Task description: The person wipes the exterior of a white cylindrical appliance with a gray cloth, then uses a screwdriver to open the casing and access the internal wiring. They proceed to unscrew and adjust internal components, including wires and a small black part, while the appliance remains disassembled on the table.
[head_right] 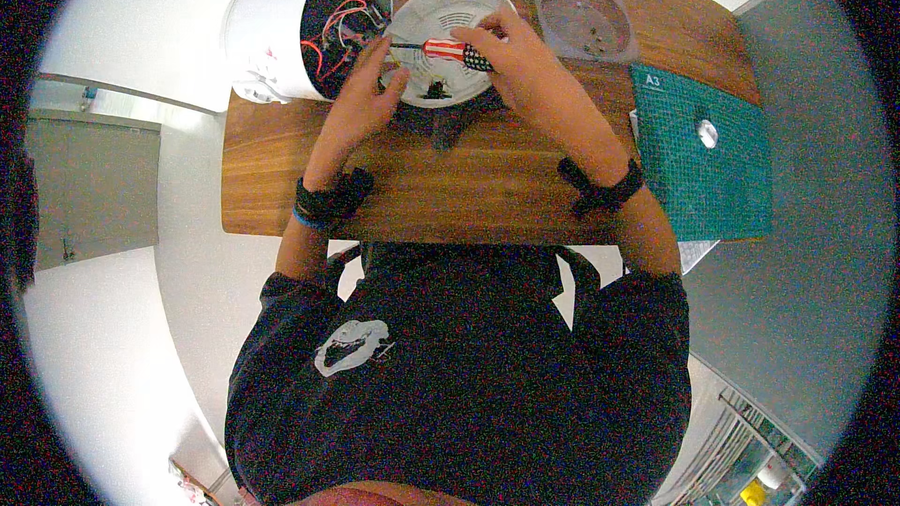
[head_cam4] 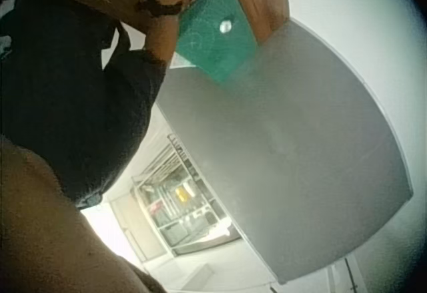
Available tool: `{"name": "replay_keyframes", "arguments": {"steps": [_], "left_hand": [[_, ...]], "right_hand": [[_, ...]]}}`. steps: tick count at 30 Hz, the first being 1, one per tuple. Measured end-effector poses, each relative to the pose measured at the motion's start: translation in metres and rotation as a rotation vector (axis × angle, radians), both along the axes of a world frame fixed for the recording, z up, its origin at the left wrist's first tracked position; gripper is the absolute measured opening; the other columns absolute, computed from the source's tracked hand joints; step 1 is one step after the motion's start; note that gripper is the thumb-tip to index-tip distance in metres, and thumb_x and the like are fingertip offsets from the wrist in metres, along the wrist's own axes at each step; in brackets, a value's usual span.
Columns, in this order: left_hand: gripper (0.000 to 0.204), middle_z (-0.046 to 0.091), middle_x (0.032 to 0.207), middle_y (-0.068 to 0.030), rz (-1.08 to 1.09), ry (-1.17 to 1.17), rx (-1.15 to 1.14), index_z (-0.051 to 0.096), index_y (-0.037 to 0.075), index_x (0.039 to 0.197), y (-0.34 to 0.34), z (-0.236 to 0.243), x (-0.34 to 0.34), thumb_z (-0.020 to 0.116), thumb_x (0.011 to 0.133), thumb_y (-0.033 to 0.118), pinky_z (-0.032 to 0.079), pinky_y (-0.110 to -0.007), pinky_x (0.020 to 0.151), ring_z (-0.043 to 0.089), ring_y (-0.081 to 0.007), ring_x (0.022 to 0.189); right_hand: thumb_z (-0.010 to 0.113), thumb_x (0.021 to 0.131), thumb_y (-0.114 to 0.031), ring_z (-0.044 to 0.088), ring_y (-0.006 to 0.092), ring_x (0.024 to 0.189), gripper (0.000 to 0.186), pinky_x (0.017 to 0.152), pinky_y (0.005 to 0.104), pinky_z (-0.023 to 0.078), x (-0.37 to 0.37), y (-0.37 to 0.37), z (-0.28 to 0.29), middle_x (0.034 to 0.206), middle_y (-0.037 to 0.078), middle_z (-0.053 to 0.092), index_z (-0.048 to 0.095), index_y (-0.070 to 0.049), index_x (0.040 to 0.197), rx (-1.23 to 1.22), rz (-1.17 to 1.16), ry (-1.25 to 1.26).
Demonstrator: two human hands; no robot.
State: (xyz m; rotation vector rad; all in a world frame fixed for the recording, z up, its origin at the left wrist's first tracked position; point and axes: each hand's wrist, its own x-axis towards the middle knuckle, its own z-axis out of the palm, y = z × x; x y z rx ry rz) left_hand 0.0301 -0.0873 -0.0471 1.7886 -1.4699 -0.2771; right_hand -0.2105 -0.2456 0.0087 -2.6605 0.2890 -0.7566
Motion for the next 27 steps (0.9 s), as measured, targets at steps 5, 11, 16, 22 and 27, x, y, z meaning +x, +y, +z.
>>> {"name": "replay_keyframes", "arguments": {"steps": [5, 11, 16, 22, 27], "left_hand": [[0.065, 0.051, 0.161, -0.0348, -0.007, 0.035, 0.01, 0.046, -0.014, 0.158, 0.0, -0.004, 0.003, 0.066, 0.109, 0.023, 0.047, -0.048, 0.121, 0.06, -0.0453, 0.141], [0.067, 0.048, 0.163, -0.0369, -0.011, -0.042, 0.065, 0.043, -0.015, 0.159, 0.006, 0.005, -0.001, 0.065, 0.11, 0.024, 0.044, -0.048, 0.124, 0.057, -0.047, 0.145], [0.07, 0.04, 0.168, -0.0412, -0.051, 0.177, 0.177, 0.039, -0.016, 0.161, 0.011, 0.026, -0.005, 0.065, 0.11, 0.025, 0.038, -0.049, 0.129, 0.045, -0.0507, 0.156], [0.071, 0.038, 0.168, -0.0421, -0.071, 0.078, 0.15, 0.035, -0.015, 0.163, 0.015, 0.029, -0.008, 0.065, 0.111, 0.023, 0.035, -0.05, 0.132, 0.038, -0.0519, 0.16], [0.068, 0.04, 0.167, -0.0416, -0.067, 0.147, 0.172, 0.036, -0.016, 0.161, 0.015, 0.031, -0.007, 0.065, 0.111, 0.02, 0.036, -0.05, 0.131, 0.038, -0.0525, 0.16]], "right_hand": [[0.079, 0.093, 0.001, 0.066, 0.0428, 0.112, 0.072, 0.096, 0.0475, 0.057, 0.0, 0.012, 0.014, 0.123, 0.021, 0.063, 0.059, -0.02, 0.158, 0.178, -0.037, 0.161], [0.078, 0.091, 0.003, 0.066, 0.0414, 0.112, 0.067, 0.101, 0.0455, 0.055, 0.0, 0.024, 0.008, 0.127, 0.019, 0.059, 0.062, -0.015, 0.154, 0.161, -0.091, 0.168], [0.076, 0.082, 0.014, 0.065, 0.0413, 0.116, 0.075, 0.104, 0.0461, 0.054, -0.008, 0.015, 0.004, 0.131, 0.018, 0.059, 0.064, -0.013, 0.151, 0.174, -0.039, 0.007], [0.077, 0.093, 0.001, 0.066, 0.0409, 0.119, 0.061, 0.104, 0.0469, 0.055, -0.007, 0.02, 0.027, 0.123, 0.019, 0.063, 0.062, -0.013, 0.151, 0.314, -0.03, 0.197], [0.08, 0.096, -0.011, 0.069, 0.0386, 0.109, 0.055, 0.093, 0.0439, 0.059, -0.008, 0.02, 0.025, 0.12, 0.018, 0.064, 0.065, -0.013, 0.149, 0.244, 0.05, 0.231]]}}
